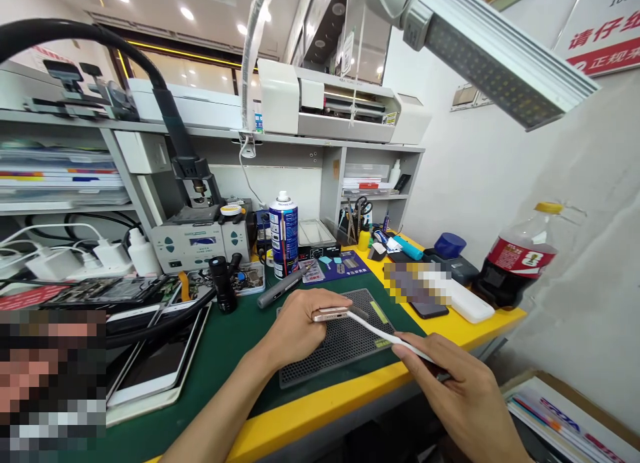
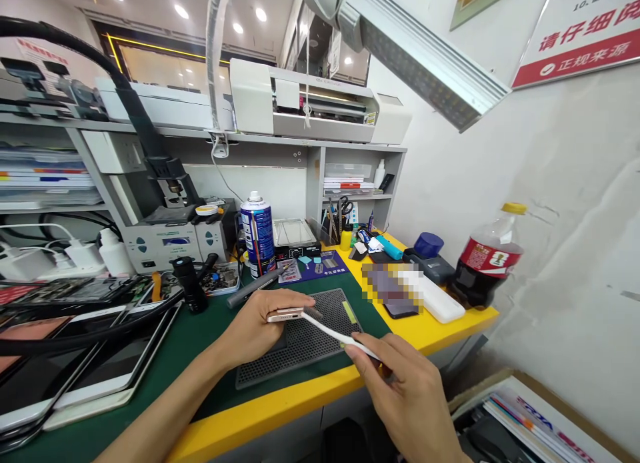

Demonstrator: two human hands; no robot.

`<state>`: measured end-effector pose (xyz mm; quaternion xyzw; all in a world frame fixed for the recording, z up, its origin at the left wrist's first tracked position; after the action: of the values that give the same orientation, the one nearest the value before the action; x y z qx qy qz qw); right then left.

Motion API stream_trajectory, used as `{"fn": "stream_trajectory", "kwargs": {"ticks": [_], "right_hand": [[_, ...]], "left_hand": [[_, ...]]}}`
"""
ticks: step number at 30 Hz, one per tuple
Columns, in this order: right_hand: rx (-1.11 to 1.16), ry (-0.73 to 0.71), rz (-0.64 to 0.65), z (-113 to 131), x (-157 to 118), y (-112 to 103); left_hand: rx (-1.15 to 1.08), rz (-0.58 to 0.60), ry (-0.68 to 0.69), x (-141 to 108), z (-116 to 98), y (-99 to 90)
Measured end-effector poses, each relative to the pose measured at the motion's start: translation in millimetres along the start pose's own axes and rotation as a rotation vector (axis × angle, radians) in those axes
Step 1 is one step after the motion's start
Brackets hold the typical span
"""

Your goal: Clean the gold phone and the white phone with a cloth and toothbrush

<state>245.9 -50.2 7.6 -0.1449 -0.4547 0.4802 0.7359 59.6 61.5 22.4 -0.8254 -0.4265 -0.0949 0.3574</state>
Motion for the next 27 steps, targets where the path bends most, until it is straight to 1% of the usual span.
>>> {"fn": "stream_trajectory", "kwargs": {"ticks": [2,5,8,10,13,17,22,27], "right_hand": [[0.070,0.111,0.060,-7.9,-0.5,3.9],[0.187,0.288,0.231,-17.0,-9.7,21.6],[0.374,0.435,0.437,-15.1,-28.4,47.4],[0.481,0.509,0.512,-10.2,-39.8,59.5],[0.541,0.570,0.497,-4.9,-47.8,64.7],[0.561,0.596,0.457,-0.3,-49.9,63.7],[0.559,0.650,0.417,-2.4,-48.7,63.2],[0.605,0.704,0.414,-5.1,-51.8,66.9]], "left_hand": [[0.003,0.007,0.002,0.0,0.1,0.7],[-0.012,-0.002,0.012,0.0,-0.4,0.8],[-0.010,-0.018,0.005,-0.4,0.1,0.3],[0.003,-0.025,-0.005,-0.7,0.7,0.2],[0.015,-0.028,-0.002,-1.0,0.7,0.8],[0.026,-0.027,0.005,-1.1,0.4,2.4],[0.065,-0.029,0.004,-1.6,-1.1,4.5],[0.113,-0.006,-0.011,-3.6,-0.4,8.6]]}}
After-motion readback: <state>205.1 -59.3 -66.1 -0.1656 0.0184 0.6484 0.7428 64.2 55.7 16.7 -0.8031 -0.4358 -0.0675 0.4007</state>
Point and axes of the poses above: each hand's wrist, its own x-axis towards the middle knuckle, its own y-axis out of the palm, z = x × y, the point moved 8 cm from there along x, towards the middle knuckle, and after that the axes turned 4 degrees about -x, right-handed, at the moved point
